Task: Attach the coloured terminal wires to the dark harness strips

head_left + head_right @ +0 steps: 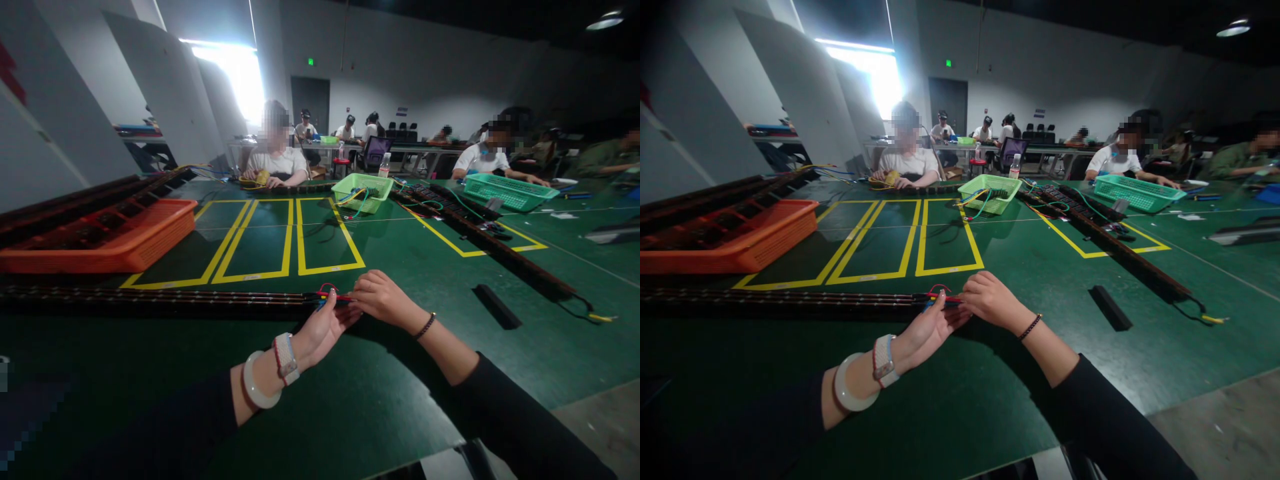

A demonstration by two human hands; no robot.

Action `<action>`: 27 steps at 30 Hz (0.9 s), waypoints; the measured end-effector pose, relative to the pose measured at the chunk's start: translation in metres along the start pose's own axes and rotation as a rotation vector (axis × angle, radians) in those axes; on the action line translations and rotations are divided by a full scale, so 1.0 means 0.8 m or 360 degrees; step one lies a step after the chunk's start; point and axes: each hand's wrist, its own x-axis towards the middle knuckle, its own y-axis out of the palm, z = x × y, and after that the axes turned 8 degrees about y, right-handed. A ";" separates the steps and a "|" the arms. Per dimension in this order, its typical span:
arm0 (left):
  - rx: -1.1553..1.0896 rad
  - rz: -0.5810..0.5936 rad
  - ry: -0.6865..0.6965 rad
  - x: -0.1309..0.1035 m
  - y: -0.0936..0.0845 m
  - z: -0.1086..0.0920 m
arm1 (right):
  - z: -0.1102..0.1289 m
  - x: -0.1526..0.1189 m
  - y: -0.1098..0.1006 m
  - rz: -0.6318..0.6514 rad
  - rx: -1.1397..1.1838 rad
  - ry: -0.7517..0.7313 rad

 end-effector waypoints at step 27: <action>0.0100 0.0216 -0.0135 0.002 -0.004 -0.004 | -0.020 0.017 0.056 -0.0061 0.1642 0.1293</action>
